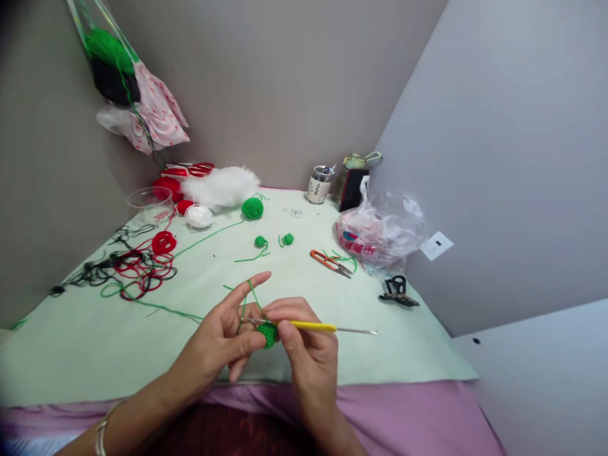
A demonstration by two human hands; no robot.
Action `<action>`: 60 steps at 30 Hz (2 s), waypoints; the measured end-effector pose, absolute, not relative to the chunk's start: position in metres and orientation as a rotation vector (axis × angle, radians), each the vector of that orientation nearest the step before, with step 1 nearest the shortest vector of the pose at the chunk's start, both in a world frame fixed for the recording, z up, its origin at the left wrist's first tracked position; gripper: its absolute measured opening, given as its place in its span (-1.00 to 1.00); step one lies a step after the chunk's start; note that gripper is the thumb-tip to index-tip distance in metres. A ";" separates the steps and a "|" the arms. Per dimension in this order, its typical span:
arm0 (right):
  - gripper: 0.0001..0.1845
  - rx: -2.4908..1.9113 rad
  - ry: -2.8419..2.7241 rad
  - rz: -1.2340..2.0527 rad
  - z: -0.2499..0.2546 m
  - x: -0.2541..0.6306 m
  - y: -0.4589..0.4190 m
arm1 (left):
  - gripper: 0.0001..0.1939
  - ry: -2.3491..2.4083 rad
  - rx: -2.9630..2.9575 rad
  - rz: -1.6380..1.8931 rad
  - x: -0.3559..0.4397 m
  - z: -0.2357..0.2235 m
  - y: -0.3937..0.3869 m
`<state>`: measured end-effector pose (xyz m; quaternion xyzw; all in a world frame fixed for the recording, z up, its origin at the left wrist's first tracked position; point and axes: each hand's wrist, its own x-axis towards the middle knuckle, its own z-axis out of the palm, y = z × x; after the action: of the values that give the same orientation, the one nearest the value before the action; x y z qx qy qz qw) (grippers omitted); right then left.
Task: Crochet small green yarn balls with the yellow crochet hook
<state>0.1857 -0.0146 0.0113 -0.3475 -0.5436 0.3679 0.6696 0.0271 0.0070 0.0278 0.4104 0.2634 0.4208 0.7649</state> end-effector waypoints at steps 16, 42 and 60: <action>-0.89 -0.897 -1.068 0.857 -0.001 0.186 -0.015 | -0.17 0.669 0.899 0.960 0.026 0.021 0.008; -0.65 -0.910 -1.790 -0.069 -0.011 0.189 -0.029 | -0.34 0.918 1.070 1.237 0.028 0.013 -0.010; -0.54 -0.962 -1.669 0.105 -0.009 0.186 -0.027 | -0.39 0.755 0.747 1.037 0.032 0.018 0.001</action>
<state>0.1858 -0.0265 -0.0092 -0.4098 -0.7111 0.0449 0.5696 0.0321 0.0015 0.0183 0.3401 0.3439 0.4723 0.7369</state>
